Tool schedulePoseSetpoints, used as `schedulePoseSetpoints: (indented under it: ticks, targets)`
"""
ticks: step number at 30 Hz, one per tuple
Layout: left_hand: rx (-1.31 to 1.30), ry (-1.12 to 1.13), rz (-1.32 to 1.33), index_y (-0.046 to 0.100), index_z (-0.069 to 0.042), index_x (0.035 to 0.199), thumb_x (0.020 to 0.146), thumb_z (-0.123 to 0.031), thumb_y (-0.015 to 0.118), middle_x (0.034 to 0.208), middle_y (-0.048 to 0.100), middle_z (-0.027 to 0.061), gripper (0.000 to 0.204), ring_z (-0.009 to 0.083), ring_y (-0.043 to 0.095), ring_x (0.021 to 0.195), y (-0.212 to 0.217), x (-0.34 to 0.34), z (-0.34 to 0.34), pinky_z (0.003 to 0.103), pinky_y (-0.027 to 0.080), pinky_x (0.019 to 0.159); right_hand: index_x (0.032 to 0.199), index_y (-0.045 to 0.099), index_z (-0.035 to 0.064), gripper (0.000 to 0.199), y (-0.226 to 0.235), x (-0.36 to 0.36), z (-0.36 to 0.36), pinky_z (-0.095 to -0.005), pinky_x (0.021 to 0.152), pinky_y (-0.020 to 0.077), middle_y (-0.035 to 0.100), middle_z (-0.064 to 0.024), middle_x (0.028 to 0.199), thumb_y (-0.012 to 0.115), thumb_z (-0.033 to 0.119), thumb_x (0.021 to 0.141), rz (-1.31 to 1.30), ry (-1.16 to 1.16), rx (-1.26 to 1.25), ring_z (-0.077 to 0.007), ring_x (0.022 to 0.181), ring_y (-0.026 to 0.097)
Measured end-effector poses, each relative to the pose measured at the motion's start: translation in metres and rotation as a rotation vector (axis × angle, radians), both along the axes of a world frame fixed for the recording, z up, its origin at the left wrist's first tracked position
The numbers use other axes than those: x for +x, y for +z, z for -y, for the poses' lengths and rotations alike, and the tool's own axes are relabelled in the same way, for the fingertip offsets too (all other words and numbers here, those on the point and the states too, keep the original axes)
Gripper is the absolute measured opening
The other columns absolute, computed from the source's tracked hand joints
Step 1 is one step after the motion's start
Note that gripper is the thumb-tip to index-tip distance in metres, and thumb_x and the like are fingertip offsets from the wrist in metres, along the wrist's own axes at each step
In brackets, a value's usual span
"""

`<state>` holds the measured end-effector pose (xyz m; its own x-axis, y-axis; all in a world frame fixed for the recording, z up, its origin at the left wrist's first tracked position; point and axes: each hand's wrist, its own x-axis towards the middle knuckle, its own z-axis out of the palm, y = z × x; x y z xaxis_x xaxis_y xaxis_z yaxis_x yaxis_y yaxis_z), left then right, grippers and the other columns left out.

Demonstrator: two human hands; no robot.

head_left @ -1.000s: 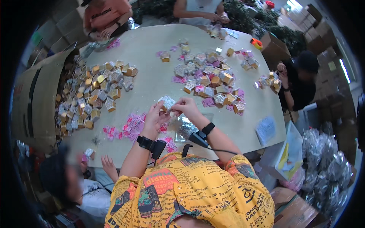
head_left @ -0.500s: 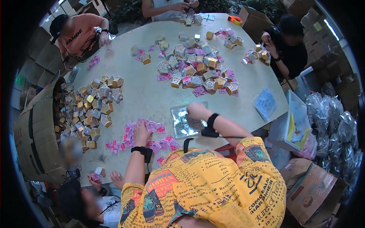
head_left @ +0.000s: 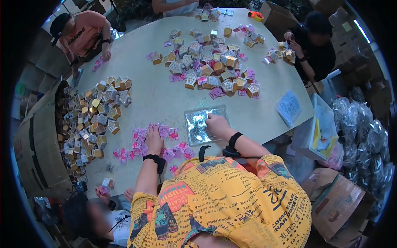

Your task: The person wraps small, gold-colored, cube-shaped items in clear plastic bags. They pick up a cube, place it into a bag, and then seal the bag. The person repeats this process continuously, placing the finished wrapped items on the table.

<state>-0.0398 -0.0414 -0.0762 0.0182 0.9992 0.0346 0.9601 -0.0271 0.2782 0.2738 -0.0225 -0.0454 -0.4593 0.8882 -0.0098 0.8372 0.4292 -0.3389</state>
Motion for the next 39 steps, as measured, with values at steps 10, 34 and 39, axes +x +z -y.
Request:
schedulePoseSetpoints:
  ticks: [10,34,39]
  targets:
    - [0.015,-0.091,-0.020,0.054,-0.002,0.095,0.072,-0.005,0.056,0.093,0.056,0.0156,0.024,0.0357,0.052,0.092,-0.015,-0.017,0.005,0.046,0.045,0.079,0.069,0.059,0.0059,0.008,0.016,0.019,0.011,-0.0392,0.062,0.0483,0.054,-0.0101,0.080,0.058,0.013,0.072,-0.112,-0.055,0.217,-0.0281,0.070,0.059]
    - [-0.299,0.201,1.173,0.062,-0.003,0.079,0.073,-0.012,0.071,0.074,0.062,0.0024,0.014,0.0093,0.057,0.070,0.070,-0.001,-0.021,0.024,0.045,0.064,0.083,0.064,0.0010,0.013,0.065,-0.105,-0.020,-0.0196,0.045,0.0361,0.056,0.0017,0.065,0.065,0.013,0.081,-1.285,-0.367,-0.665,-0.0045,0.051,0.047]
    - [-0.295,0.130,1.302,0.062,-0.003,0.081,0.076,-0.010,0.069,0.077,0.062,0.0023,0.011,0.0092,0.058,0.073,0.097,0.021,-0.017,0.023,0.046,0.068,0.084,0.064,0.0043,0.009,0.058,-0.124,-0.021,-0.0190,0.045,0.0326,0.054,0.0032,0.062,0.065,0.013,0.082,-1.337,-0.410,-0.608,-0.0036,0.050,0.044]
